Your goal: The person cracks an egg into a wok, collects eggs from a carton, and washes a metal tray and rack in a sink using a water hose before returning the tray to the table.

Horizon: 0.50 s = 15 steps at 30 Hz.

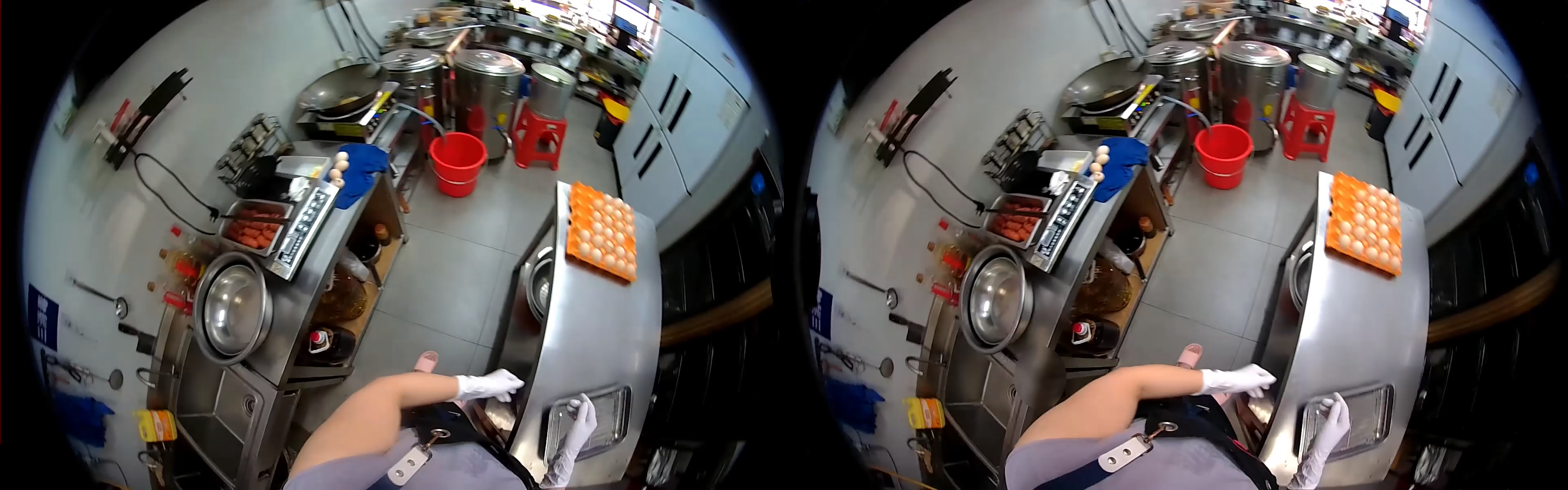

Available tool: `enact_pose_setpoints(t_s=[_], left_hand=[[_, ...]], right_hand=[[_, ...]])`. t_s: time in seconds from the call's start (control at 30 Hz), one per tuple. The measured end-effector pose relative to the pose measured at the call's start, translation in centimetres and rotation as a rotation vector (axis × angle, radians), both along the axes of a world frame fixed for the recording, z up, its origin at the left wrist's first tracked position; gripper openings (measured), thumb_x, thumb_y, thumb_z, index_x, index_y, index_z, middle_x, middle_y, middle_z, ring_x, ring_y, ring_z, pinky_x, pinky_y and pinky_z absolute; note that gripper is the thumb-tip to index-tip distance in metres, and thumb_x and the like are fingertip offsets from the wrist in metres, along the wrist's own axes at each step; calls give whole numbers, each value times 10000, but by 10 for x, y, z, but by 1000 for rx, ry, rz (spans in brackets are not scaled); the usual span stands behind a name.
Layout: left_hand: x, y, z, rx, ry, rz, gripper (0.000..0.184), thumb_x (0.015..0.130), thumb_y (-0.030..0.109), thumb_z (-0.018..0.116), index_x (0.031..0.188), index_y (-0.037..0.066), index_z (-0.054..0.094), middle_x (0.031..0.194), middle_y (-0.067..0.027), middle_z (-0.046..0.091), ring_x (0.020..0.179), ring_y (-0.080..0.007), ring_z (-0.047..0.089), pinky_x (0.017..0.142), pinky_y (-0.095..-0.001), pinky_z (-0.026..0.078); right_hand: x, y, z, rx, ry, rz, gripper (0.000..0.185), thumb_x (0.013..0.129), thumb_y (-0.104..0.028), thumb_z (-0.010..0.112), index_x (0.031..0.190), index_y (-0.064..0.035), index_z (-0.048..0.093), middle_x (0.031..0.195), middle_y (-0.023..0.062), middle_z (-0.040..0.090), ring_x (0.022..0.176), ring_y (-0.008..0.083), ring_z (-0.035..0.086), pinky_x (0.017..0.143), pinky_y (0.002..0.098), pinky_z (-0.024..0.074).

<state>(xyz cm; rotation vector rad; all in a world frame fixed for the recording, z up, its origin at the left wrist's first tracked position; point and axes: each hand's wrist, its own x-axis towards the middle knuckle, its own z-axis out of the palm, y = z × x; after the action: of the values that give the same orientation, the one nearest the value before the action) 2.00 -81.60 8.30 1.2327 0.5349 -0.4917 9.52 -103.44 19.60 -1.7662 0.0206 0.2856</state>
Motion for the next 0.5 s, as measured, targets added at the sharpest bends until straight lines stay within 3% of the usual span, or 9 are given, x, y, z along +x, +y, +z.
enact_pose_setpoints(t_s=[0.1,0.17,0.23,0.3,0.43,0.5], left_hand=[[-45,100,-45,28,22,252,312,916,292,513,1048,37,636,789,-45,599,614,-144,588,535,-243,479],[-76,175,-88,120,81,382,344,893,340,568,1037,35,634,887,-69,664,738,-164,627,637,-295,517],[-104,239,-81,748,69,527,288,853,297,600,931,26,659,831,-89,677,739,-198,644,661,-330,516],[-115,293,-37,1015,171,682,258,819,270,613,861,20,664,852,-133,678,765,-252,655,693,-360,511],[-121,391,-27,1261,209,832,278,808,304,648,926,53,657,810,-128,662,761,-299,639,691,-395,497],[-113,434,-11,1213,229,812,356,808,319,654,1056,72,591,951,-178,635,855,-341,615,751,-426,479]], right_hand=[[17,78,3,7,-48,210,265,944,-91,461,1138,44,582,859,81,638,752,137,596,711,260,489],[23,137,2,17,-56,330,272,934,-78,480,1159,42,571,866,81,639,765,137,597,738,257,488],[23,198,-5,24,-65,427,282,925,-67,493,1177,41,560,874,73,642,775,139,600,759,257,489],[23,259,-16,-52,-155,571,318,897,-76,538,1200,19,552,900,98,649,794,140,600,742,275,494],[14,369,-41,-277,-481,859,406,844,-75,592,1238,-19,509,950,142,631,805,205,624,759,307,499],[15,420,-47,-392,-597,1039,497,836,-104,612,1295,-38,435,1070,139,604,852,249,638,777,344,507]])
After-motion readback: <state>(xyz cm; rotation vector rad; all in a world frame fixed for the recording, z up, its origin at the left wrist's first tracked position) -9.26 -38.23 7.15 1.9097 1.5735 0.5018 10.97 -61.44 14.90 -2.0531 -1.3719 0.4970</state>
